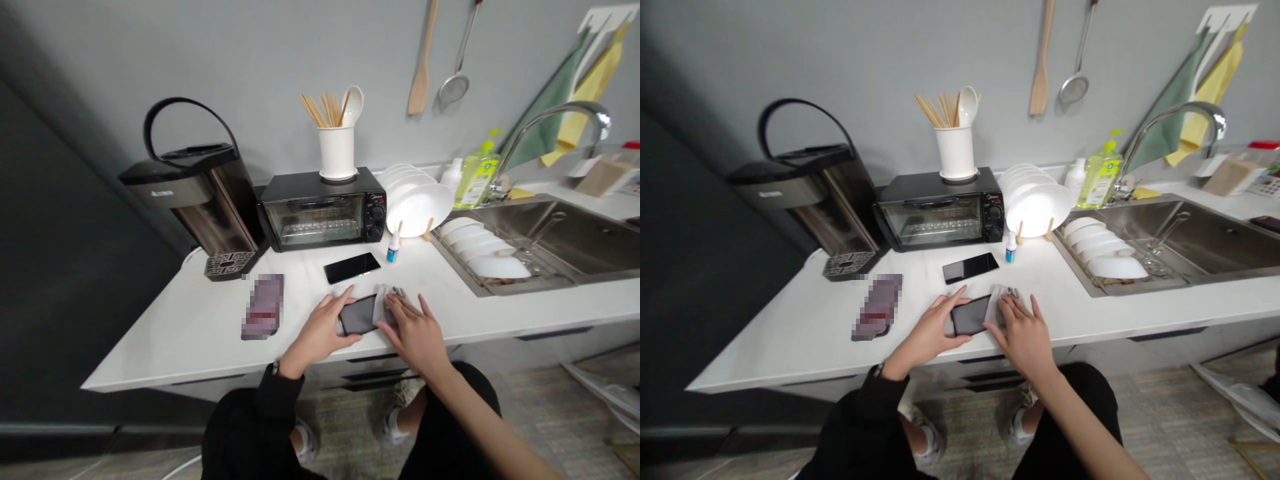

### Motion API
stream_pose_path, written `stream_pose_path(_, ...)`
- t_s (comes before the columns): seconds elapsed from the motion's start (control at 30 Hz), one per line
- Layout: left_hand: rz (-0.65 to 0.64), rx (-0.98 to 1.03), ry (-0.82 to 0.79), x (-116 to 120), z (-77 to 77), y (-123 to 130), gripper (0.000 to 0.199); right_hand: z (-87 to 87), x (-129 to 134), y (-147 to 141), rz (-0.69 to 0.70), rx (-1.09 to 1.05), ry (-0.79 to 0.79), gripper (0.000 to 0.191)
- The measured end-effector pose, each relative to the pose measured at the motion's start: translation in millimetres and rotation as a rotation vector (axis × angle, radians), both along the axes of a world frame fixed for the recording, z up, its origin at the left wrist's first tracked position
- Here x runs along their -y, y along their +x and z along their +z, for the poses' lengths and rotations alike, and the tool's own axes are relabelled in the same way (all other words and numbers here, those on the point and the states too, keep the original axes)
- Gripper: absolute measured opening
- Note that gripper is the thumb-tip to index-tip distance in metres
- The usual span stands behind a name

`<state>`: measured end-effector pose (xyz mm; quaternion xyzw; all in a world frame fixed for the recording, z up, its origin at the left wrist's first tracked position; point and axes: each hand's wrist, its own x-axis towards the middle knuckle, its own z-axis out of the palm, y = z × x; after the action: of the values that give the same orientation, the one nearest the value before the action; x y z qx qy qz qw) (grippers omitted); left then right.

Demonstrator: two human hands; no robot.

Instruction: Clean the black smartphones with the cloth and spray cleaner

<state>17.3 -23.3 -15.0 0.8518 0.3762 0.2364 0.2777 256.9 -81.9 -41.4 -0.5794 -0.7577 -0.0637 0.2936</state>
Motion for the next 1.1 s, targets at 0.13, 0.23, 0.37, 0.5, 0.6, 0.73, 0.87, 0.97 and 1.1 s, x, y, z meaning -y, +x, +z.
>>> stream_pose_path(0.13, 0.023, -0.004, -0.034, 0, -1.1, -6, 0.099, 3.0, 9, -67, 0.178, -0.064, -0.042, 0.08)
stream_pose_path(0.23, 0.018, -0.004, -0.034, -1, -1.1, -11, 0.097, 10.9, 10, -74, 0.309, -0.148, -0.126, 0.071)
stream_pose_path(0.37, 0.007, -0.006, -0.018, 1, 0.7, -6, 0.102, 11.1, 17, -12, 0.244, -0.111, -0.171, 0.039)
stream_pose_path(0.5, -0.022, -0.025, 0.005, 1, 1.3, 1, 0.105, -0.2, 8, 21, 0.021, 0.014, -0.047, 0.048)
stream_pose_path(0.6, -0.032, -0.004, -0.004, 0, -0.3, 0, 0.103, -3.2, 2, -16, -0.028, 0.052, -0.024, 0.077)
stream_pose_path(0.73, 0.023, -0.014, -0.016, 0, -3.2, -7, 0.092, 8.4, 9, -73, 0.164, -0.025, -0.089, 0.088)
stream_pose_path(0.87, -0.004, -0.032, -0.009, -2, -3.2, -9, 0.095, 18.0, 21, -50, 0.294, -0.071, -0.168, 0.068)
stream_pose_path(0.97, -0.019, -0.016, -0.003, 0, -2.1, -4, 0.103, 12.0, 23, 0, 0.167, -0.008, -0.124, 0.046)
stream_pose_path(1.1, -0.018, -0.019, -0.009, 1, 0.9, 1, 0.105, -2.0, 4, 16, 0.036, 0.053, -0.016, 0.054)
